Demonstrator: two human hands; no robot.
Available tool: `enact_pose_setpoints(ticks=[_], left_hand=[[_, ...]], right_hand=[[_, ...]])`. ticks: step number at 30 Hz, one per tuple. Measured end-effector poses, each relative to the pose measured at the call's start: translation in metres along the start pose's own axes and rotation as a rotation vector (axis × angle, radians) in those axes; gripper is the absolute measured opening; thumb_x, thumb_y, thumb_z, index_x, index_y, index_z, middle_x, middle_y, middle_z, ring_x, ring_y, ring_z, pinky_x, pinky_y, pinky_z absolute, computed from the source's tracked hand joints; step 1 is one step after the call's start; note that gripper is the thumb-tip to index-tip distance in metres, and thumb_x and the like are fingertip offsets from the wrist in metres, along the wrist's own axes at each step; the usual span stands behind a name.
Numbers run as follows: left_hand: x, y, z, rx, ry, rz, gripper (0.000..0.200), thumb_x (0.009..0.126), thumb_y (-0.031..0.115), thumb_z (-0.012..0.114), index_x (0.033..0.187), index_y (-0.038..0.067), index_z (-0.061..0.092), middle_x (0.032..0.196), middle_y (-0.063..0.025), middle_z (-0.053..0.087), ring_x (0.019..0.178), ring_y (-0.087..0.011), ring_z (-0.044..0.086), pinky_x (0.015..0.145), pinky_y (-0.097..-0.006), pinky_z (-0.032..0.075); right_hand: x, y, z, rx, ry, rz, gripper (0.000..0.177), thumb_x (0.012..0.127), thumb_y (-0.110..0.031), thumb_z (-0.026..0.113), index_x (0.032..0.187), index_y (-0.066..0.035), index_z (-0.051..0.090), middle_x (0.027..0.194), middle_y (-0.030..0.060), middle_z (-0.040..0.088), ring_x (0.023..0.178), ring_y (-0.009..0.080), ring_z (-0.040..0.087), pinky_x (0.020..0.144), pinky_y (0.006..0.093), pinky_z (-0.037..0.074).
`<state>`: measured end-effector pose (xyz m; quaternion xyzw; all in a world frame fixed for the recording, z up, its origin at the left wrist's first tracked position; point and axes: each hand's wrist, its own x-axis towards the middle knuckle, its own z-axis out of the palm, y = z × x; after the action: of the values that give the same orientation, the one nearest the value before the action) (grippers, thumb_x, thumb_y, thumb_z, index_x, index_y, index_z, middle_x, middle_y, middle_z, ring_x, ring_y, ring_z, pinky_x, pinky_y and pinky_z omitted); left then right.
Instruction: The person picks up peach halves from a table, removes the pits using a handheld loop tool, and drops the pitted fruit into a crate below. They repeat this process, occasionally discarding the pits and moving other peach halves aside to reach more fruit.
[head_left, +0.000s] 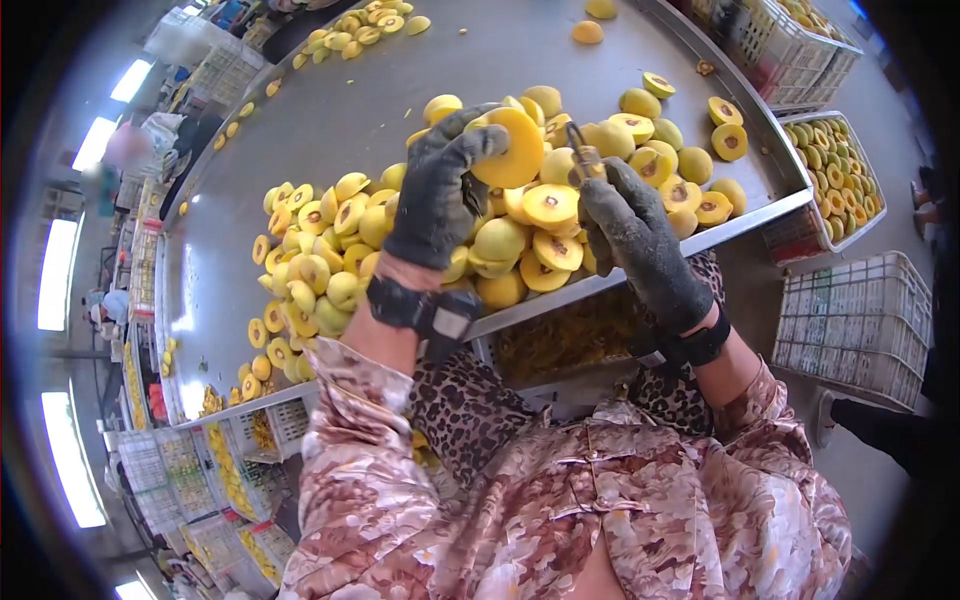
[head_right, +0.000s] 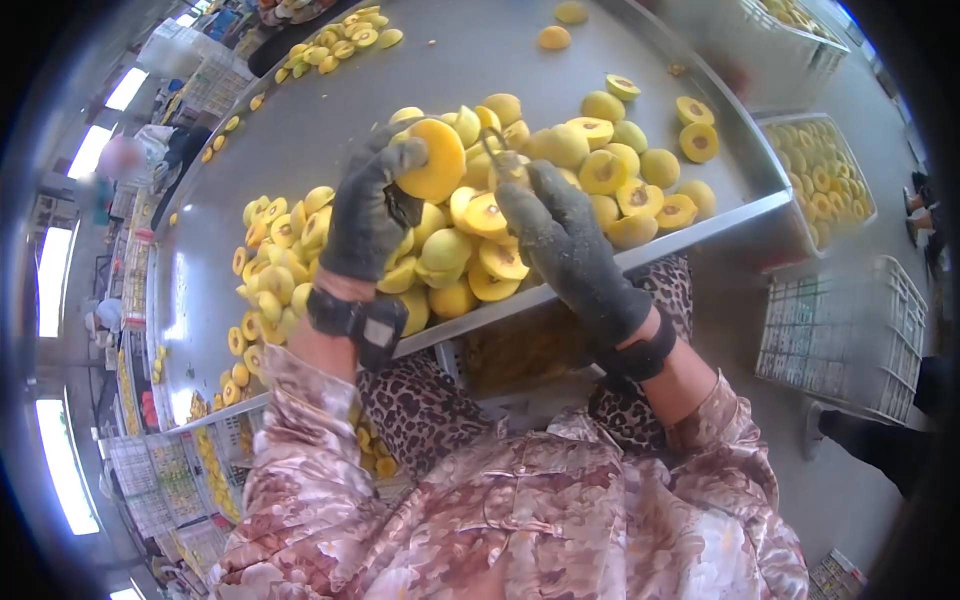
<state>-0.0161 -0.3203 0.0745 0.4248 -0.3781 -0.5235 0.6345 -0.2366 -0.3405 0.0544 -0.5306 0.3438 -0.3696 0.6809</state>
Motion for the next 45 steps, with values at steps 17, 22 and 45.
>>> enact_pose_setpoints(ticks=[17,22,45], left_hand=[[-0.209,-0.045,-0.027,-0.364,0.433,0.138,0.057,0.113,0.043,0.038,0.155,0.005,0.042,0.149,-0.0113,0.054,0.131,-0.0231,0.057,0.107,-0.0386,0.052],[-0.202,-0.048,-0.022,-0.564,0.606,0.13,0.058,0.112,0.05,0.038,0.141,0.003,0.055,0.133,-0.0126,0.063,0.119,-0.0263,0.063,0.104,-0.0426,0.053],[-0.158,-0.062,0.013,-0.314,0.825,0.181,0.045,0.109,0.037,0.055,0.112,-0.005,0.069,0.107,-0.011,0.069,0.094,-0.0191,0.068,0.084,-0.0356,0.06]], right_hand=[[-0.067,0.046,0.094,-0.551,-0.424,-0.247,0.02,0.099,-0.018,0.067,0.094,0.0,0.06,0.076,0.0171,0.063,0.068,0.0277,0.061,0.064,0.0402,0.049],[-0.071,0.071,0.112,-0.568,-0.42,-0.306,0.022,0.1,-0.02,0.064,0.095,0.0,0.061,0.079,0.0235,0.066,0.075,0.0434,0.067,0.065,0.046,0.051],[-0.071,0.112,0.081,-0.527,-0.295,-0.302,0.02,0.098,-0.019,0.065,0.104,-0.001,0.063,0.081,0.0243,0.066,0.081,0.0437,0.066,0.064,0.0463,0.049]])
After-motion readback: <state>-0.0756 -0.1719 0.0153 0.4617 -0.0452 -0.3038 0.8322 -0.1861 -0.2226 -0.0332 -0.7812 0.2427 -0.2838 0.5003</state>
